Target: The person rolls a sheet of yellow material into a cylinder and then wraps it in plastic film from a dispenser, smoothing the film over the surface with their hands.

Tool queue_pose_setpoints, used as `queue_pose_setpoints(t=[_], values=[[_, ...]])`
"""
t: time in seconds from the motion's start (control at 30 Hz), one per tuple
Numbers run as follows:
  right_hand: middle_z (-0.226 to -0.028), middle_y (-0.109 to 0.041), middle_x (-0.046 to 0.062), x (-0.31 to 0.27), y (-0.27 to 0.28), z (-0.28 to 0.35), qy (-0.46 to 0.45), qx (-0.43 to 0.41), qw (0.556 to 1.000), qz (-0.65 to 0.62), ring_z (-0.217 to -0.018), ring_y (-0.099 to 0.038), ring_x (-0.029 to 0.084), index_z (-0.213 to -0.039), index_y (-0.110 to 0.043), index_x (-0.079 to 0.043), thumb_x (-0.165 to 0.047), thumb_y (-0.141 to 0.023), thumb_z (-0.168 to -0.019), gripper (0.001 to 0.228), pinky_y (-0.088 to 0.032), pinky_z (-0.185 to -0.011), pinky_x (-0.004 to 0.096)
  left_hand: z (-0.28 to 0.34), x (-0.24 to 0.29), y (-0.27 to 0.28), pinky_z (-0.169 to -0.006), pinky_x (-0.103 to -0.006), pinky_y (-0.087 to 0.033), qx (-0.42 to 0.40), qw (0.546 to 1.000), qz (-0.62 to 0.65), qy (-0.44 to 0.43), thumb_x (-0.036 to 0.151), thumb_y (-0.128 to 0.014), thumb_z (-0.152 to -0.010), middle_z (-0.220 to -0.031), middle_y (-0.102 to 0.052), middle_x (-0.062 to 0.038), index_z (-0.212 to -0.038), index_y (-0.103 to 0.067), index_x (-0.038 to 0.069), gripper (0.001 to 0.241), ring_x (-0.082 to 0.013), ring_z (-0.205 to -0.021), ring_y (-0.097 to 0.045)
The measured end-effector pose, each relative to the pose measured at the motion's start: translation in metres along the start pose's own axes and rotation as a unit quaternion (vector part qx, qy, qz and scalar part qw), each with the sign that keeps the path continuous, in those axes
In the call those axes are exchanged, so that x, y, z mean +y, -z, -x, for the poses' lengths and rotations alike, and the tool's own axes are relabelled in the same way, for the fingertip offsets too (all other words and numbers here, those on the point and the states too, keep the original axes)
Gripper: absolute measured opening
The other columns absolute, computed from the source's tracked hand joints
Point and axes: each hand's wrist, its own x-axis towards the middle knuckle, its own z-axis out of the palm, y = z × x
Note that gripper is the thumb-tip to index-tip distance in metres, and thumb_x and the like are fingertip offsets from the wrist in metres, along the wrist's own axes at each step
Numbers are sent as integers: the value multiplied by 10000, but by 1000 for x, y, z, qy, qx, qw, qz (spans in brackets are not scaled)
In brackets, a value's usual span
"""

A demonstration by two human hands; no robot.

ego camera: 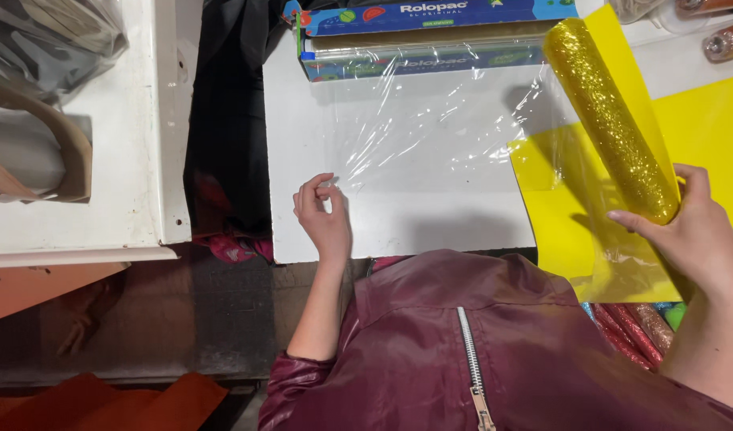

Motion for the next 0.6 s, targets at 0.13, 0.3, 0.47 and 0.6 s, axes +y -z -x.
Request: queue_pose_setpoints(t=[0.13,0.3,0.47,0.6], values=[[-1264,-680,347,-33,-2,1,74,-4,996,44,-1038,-661,597,-1511,-364,46,-431,-748,-959,825,-485,-829,612,4,-7,2,-1016,-313,-370,-6,1000,-16,-2,29,-602,-973,-945,-687,84,-1067,-727,195,229,-131,-950,-533],[-1366,-678,122,-54,-59,-50,417,98,884,187,-1212,-615,359,-1425,-660,-110,-490,-683,-984,582,-502,-963,502,4,-18,0,-996,-331,-356,-5,999,-47,-22,57,-604,-992,-961,-686,98,-1072,-737,218,223,-138,-964,-549],[-1330,-673,63,-88,-104,-81,473,98,857,179,-1230,-596,290,-1420,-676,-135,-440,-692,-994,525,-467,-988,413,-2,-22,6,-975,-357,-341,-25,997,-60,-28,54,-618,-1011,-913,-587,68,-1087,-720,214,205,-157,-957,-514],[-1307,-678,38,-104,-119,-99,442,47,874,199,-1267,-589,227,-1426,-669,-151,-494,-622,-1035,522,-458,-999,364,-12,-23,8,-990,-373,-332,-55,995,-75,-31,52,-638,-1040,-894,-510,23,-1122,-713,168,160,-174,-987,-499]])
